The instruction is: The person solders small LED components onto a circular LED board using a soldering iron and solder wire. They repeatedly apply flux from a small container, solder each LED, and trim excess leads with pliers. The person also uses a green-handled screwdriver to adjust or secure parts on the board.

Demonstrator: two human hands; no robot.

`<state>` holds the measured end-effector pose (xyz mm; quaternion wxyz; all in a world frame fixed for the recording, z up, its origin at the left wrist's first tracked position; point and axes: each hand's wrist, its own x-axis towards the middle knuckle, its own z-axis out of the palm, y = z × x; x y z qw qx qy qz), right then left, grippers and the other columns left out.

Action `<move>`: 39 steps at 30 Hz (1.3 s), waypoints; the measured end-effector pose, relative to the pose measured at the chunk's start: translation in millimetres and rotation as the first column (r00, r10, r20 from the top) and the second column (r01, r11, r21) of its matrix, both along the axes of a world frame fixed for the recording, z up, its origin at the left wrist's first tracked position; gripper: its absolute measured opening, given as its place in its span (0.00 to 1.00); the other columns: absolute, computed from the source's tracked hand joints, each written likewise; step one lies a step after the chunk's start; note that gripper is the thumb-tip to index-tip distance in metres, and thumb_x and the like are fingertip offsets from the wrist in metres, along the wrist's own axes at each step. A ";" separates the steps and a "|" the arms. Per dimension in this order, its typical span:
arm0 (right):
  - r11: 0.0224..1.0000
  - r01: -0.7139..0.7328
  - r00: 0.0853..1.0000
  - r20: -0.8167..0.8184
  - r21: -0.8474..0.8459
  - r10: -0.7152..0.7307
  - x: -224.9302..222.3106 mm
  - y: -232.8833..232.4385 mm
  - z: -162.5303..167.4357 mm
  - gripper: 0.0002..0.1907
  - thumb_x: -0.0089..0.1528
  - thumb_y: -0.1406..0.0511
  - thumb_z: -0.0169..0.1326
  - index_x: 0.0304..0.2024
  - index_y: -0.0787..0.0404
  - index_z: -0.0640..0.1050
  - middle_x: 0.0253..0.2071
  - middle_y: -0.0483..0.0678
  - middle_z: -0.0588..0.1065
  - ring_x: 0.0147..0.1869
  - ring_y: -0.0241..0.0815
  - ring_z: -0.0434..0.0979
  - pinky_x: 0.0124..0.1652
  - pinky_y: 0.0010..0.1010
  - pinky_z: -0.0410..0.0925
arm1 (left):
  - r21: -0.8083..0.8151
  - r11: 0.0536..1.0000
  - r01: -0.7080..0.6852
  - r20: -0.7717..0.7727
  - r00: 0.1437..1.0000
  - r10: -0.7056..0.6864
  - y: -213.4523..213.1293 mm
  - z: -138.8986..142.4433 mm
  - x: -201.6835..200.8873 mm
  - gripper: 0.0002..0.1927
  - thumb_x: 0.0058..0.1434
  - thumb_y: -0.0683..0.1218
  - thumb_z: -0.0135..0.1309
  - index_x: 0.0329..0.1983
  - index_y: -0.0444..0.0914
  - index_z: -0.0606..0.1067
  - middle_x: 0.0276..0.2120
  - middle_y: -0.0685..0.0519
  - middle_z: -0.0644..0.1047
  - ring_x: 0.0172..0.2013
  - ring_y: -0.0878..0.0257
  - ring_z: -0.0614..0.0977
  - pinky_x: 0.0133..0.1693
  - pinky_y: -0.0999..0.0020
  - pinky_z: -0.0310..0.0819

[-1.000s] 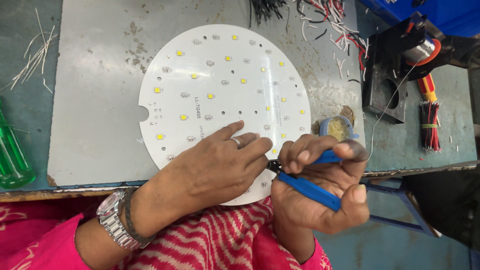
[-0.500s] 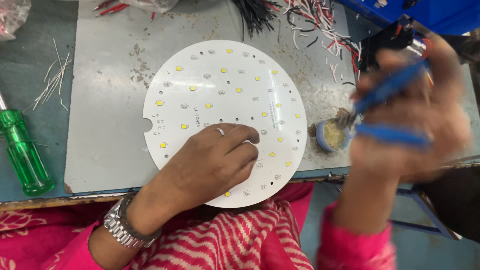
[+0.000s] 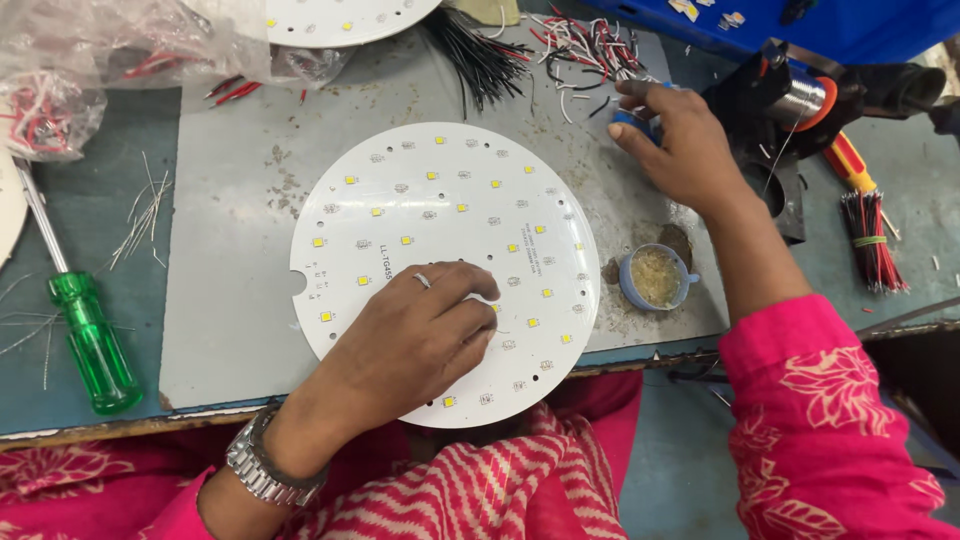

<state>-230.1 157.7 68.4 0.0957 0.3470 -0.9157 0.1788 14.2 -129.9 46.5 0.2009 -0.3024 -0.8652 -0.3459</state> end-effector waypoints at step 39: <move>0.751 -0.063 0.986 0.075 -0.657 0.148 265.5 -2.0 -16.8 0.58 0.54 0.77 0.66 0.75 0.41 0.47 0.69 0.61 0.67 0.71 0.56 0.73 0.63 0.42 0.74 | 0.086 0.962 -0.259 -0.206 0.940 0.271 81.9 31.5 36.1 0.09 0.52 0.44 0.66 0.35 0.40 0.79 0.46 0.54 0.76 0.57 0.52 0.75 0.52 0.55 0.64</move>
